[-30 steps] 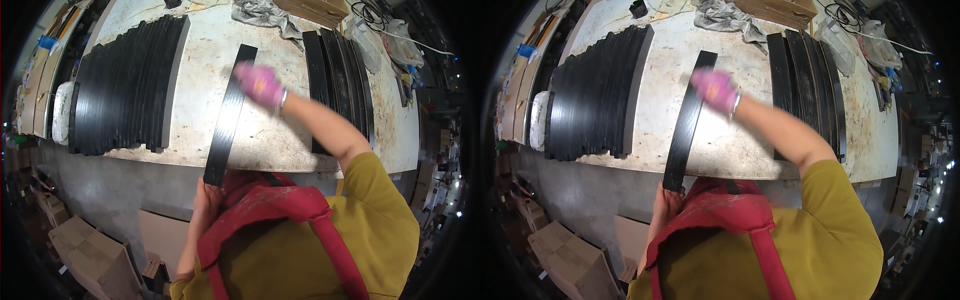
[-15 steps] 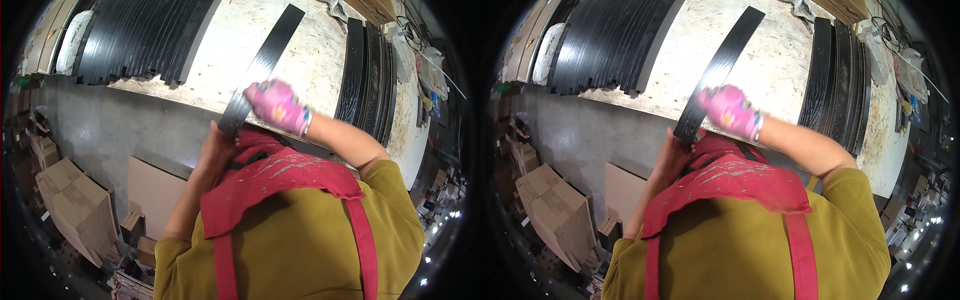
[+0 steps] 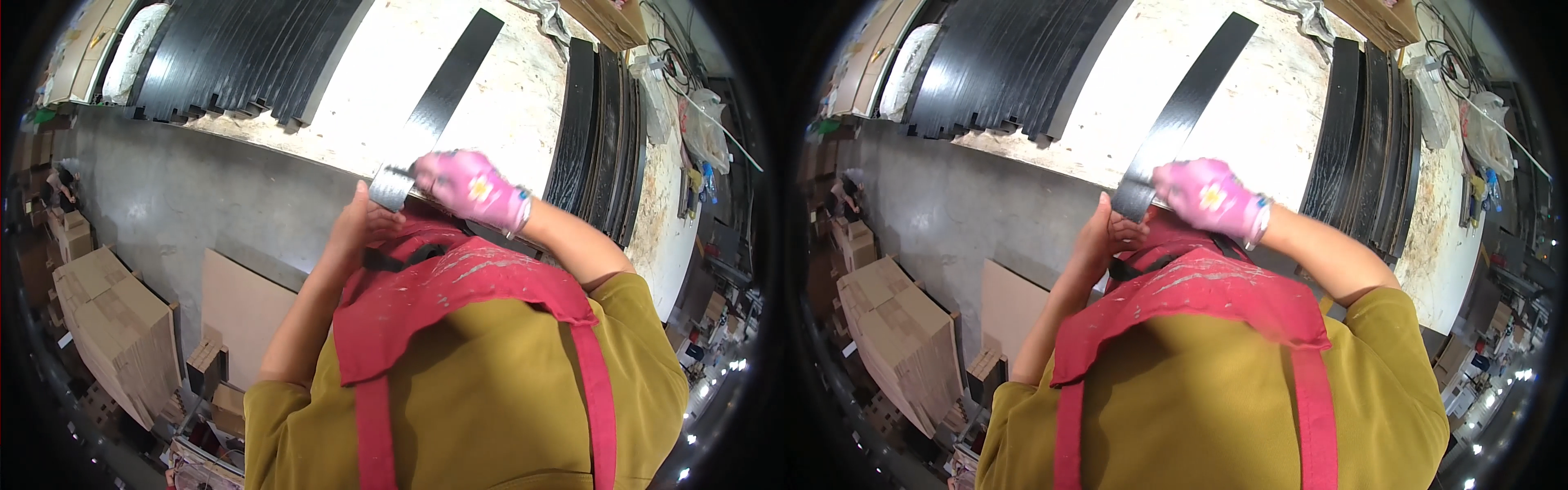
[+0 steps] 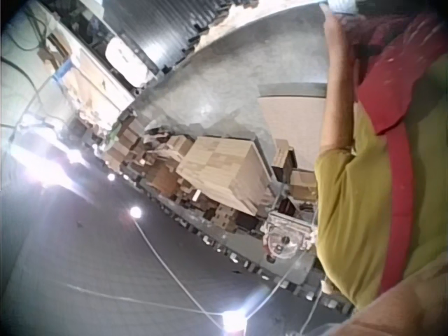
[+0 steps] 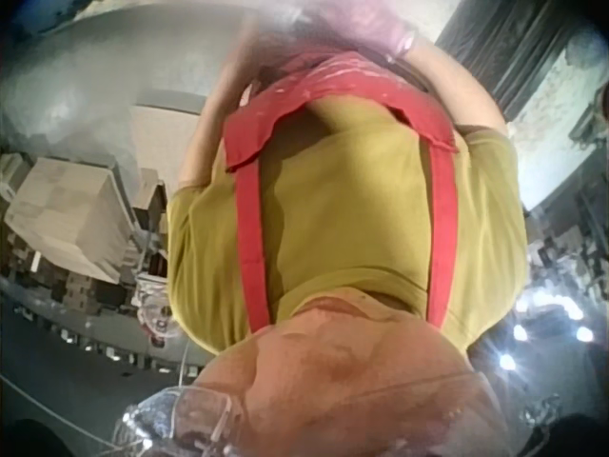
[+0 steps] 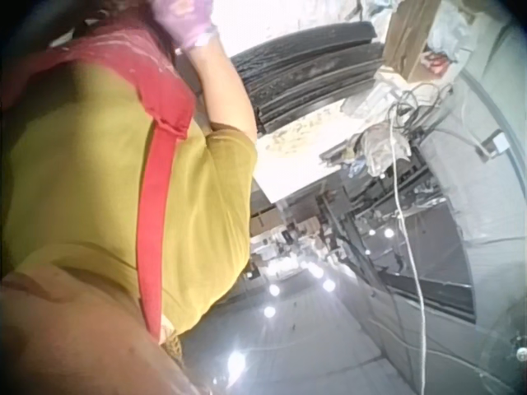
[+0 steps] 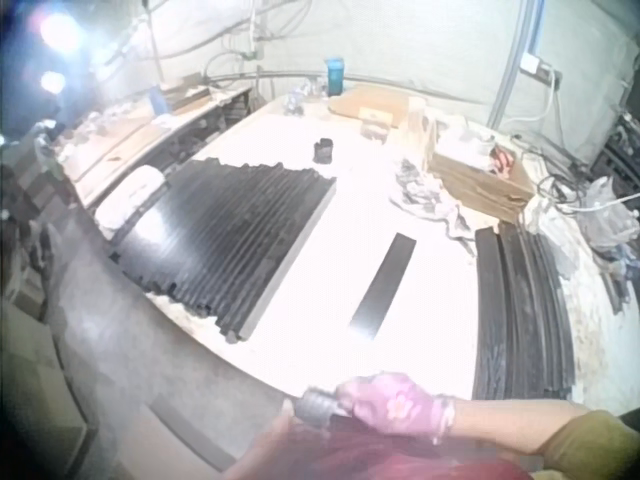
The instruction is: The person scrapes the edges and surfaces of wooden slats using a small blade, picking up each slat from a stack and cleaning multiple sides before setting it down.
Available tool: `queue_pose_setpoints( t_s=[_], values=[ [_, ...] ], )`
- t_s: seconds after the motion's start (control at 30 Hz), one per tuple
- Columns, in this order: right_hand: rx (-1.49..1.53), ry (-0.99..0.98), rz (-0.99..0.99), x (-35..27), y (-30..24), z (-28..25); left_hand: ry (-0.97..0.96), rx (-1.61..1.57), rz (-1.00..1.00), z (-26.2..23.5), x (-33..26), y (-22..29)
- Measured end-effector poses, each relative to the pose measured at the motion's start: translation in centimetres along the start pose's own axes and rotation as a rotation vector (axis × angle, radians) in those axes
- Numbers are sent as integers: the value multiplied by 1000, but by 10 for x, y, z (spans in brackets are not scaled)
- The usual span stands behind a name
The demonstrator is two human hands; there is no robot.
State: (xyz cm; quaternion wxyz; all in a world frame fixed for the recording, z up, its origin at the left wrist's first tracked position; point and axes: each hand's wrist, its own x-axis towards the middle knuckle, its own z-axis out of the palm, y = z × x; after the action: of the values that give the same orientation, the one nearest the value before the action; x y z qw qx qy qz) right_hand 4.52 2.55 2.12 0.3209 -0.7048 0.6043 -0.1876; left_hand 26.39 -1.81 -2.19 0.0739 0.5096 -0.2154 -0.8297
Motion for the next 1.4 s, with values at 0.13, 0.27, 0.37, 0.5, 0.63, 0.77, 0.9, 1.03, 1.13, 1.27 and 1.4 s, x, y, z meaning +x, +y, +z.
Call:
queue_pose_setpoints(
  t_s=[0.13, 0.27, 0.37, 0.5, 0.63, 0.77, 0.9, 1.03, 1.13, 1.27, 1.4],
  values=[
    [-85, 261, -9, 15, 49, -37, 33, 1063, 464, 2, 6, 38],
    [-246, 227, -126, 23, 70, -37, 193, 1283, 1123, 45, 41, 92],
    [-343, 199, -147, 22, 50, -26, -54, 1463, 1424, 73, 101, 115],
    [-377, -50, -353, 2, 20, 6, 32, 1919, 1369, 84, 138, 112],
    [-300, 70, -185, 1, 37, -3, 13, 1966, 1389, 87, 138, 115],
    [-263, -71, -322, -9, 10, 16, 33, 2009, 1398, 85, 136, 114],
    [-301, 42, -341, -11, 16, 6, 9, 1994, 1394, 87, 136, 112],
    [-309, 43, -362, -5, 22, 16, 8, 1967, 1396, 88, 136, 118],
    [-260, -101, -410, -13, 7, 24, 21, 1997, 1388, 85, 136, 116],
    [-230, 117, -359, -5, 21, 14, 21, 2006, 1356, 87, 131, 112],
    [-278, -192, -329, -29, -4, 26, 110, 1967, 1334, 89, 124, 113]
  ],
)
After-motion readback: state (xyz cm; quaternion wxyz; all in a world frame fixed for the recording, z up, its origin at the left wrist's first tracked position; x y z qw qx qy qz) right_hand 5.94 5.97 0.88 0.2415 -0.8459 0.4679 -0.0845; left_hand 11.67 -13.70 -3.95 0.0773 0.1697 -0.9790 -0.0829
